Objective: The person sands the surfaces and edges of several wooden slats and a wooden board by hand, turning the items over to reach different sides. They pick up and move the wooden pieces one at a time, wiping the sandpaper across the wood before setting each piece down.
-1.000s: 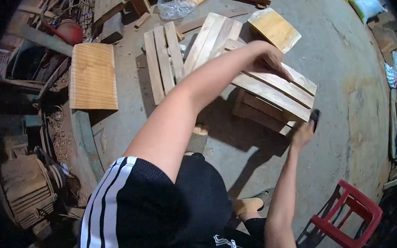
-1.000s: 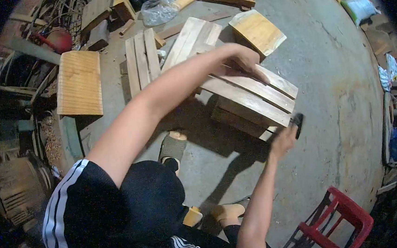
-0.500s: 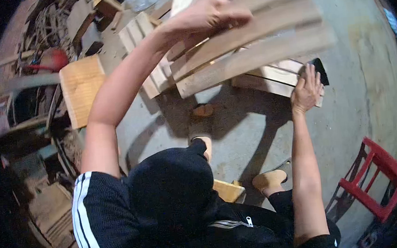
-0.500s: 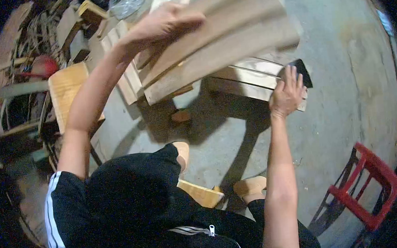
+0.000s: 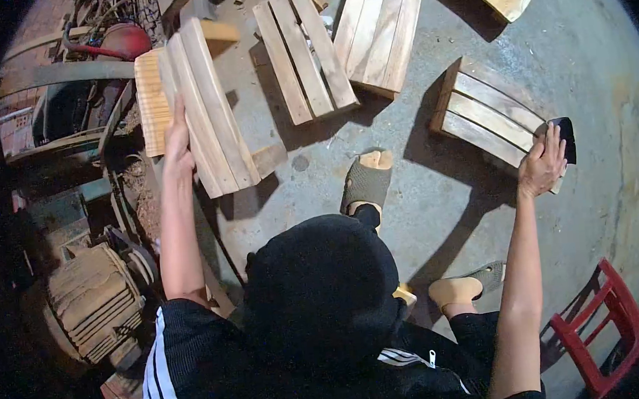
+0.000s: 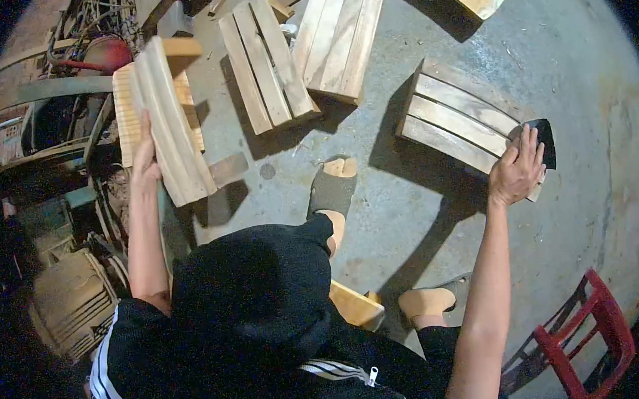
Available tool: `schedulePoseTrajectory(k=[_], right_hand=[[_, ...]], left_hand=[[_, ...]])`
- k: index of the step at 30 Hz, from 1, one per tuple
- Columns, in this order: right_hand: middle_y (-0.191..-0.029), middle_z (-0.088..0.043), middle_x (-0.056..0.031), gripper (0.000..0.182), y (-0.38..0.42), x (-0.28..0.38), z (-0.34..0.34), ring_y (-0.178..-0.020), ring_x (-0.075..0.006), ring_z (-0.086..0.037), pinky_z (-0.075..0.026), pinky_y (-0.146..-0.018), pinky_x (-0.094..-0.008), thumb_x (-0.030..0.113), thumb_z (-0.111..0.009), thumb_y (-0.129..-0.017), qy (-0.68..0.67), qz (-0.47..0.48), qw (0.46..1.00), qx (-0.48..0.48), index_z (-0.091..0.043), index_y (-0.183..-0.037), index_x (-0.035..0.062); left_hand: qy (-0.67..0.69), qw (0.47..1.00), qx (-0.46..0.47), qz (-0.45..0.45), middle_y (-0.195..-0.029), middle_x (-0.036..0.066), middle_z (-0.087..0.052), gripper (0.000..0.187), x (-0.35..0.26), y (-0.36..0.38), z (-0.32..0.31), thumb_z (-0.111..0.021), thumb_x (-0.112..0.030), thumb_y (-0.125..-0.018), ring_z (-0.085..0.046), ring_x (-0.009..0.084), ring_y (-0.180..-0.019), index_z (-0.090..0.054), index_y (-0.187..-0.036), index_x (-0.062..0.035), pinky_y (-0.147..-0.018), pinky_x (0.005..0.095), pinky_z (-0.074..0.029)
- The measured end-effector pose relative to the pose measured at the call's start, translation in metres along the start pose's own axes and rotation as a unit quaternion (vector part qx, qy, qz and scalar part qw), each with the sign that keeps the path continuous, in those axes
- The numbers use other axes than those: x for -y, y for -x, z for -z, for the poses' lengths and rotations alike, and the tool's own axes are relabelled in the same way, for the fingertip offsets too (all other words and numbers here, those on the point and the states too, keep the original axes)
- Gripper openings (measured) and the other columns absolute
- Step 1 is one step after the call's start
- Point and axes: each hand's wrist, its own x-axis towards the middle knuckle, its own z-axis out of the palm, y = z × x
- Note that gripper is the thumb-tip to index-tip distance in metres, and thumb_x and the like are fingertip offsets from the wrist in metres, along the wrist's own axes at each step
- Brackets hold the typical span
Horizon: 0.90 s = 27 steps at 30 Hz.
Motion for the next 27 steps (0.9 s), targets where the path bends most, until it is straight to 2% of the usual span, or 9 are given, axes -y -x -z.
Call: schedulePoseTrajectory(k=[4,7,10,14,16,18,20,24,27], right_hand=[[-0.147,-0.054,0.0033,0.049,0.000,-0.003,-0.002,-0.136,-0.0309,-0.049,-0.034,-0.113,-0.0560,0.022,-0.047,-0.094,-0.013,0.006,1.000,-0.004,-0.057,-0.142,0.0295],[-0.147,-0.054,0.0039,0.048,-0.001,-0.001,0.000,-0.137,-0.0301,-0.049,-0.033,-0.114,-0.0541,0.022,-0.047,-0.095,-0.016,0.007,1.000,-0.005,-0.056,-0.142,0.0300],[-0.147,-0.054,0.0049,0.048,-0.001,0.001,0.001,-0.137,-0.0290,-0.048,-0.033,-0.114,-0.0524,0.020,-0.048,-0.095,-0.011,-0.001,1.000,-0.006,-0.057,-0.142,0.0302],[-0.143,-0.058,0.0004,0.046,-0.004,0.003,0.007,-0.136,-0.0283,-0.050,-0.032,-0.115,-0.0453,0.018,-0.053,-0.093,-0.040,0.008,0.999,-0.001,-0.061,-0.138,0.0268],[-0.144,-0.058,0.0012,0.046,-0.004,0.005,0.005,-0.136,-0.0275,-0.050,-0.030,-0.117,-0.0435,0.019,-0.054,-0.094,-0.038,-0.024,0.999,-0.004,-0.061,-0.138,0.0286],[-0.147,-0.054,0.0034,0.046,-0.003,0.005,0.007,-0.141,-0.0250,-0.044,-0.026,-0.119,-0.0476,0.022,-0.053,-0.094,-0.015,-0.032,0.999,0.011,-0.059,-0.140,0.0289],[-0.146,-0.055,0.0033,0.047,-0.003,0.007,0.006,-0.139,-0.0260,-0.045,-0.026,-0.120,-0.0478,0.022,-0.053,-0.093,-0.018,-0.045,0.999,0.006,-0.059,-0.139,0.0286],[-0.145,-0.056,0.0033,0.047,-0.003,0.010,0.007,-0.138,-0.0266,-0.047,-0.026,-0.119,-0.0479,0.022,-0.052,-0.093,-0.022,-0.060,0.998,0.008,-0.060,-0.139,0.0282],[-0.145,-0.056,0.0040,0.047,-0.003,0.009,0.007,-0.136,-0.0257,-0.049,-0.028,-0.119,-0.0478,0.020,-0.053,-0.092,-0.022,-0.051,0.998,-0.003,-0.061,-0.138,0.0282]], left_hand=[[-0.021,0.997,-0.039,0.065,-0.126,0.018,-0.063,0.077,0.052,-0.021,-0.005,-0.063,-0.055,-0.094,-0.066,0.0252,-0.107,-0.048,-0.140,0.0047,-0.088,0.0396,-0.058],[-0.186,0.977,-0.105,0.026,-0.137,0.021,-0.056,0.078,0.116,-0.080,0.018,-0.057,-0.054,-0.098,-0.057,0.0275,-0.122,-0.042,-0.145,0.0076,-0.101,0.0403,-0.047],[-0.192,0.979,-0.068,0.010,-0.144,0.022,-0.050,0.080,0.103,-0.057,0.005,-0.053,-0.055,-0.100,-0.049,0.0310,-0.131,-0.038,-0.148,0.0071,-0.109,0.0393,-0.039],[-0.416,0.863,-0.118,-0.261,-0.154,0.026,-0.034,0.069,0.107,-0.054,0.016,-0.049,-0.044,-0.103,-0.032,0.0377,-0.143,-0.030,-0.151,0.0031,-0.118,0.0453,-0.023],[-0.511,0.747,-0.148,-0.399,-0.148,0.026,-0.039,0.067,0.082,-0.030,-0.023,-0.056,-0.037,-0.101,-0.034,0.0430,-0.137,-0.032,-0.150,-0.0001,-0.116,0.0502,-0.024],[-0.490,0.738,-0.111,-0.451,-0.147,0.024,-0.040,0.065,0.044,-0.003,-0.085,-0.061,-0.032,-0.099,-0.037,0.0395,-0.136,-0.035,-0.149,-0.0012,-0.115,0.0485,-0.027],[-0.437,0.697,0.010,-0.568,-0.147,0.020,-0.041,0.061,0.023,-0.004,-0.129,-0.062,-0.028,-0.098,-0.041,0.0364,-0.132,-0.039,-0.147,-0.0019,-0.113,0.0476,-0.031],[-0.311,0.780,0.222,-0.497,-0.149,0.020,-0.041,0.067,0.008,-0.024,-0.245,-0.062,-0.030,-0.098,-0.043,0.0364,-0.135,-0.034,-0.151,-0.0006,-0.112,0.0452,-0.035],[-0.350,0.732,0.220,-0.541,-0.151,0.025,-0.038,0.078,0.030,-0.093,-0.312,-0.065,-0.037,-0.095,-0.043,0.0375,-0.137,-0.029,-0.152,0.0031,-0.111,0.0437,-0.037]])
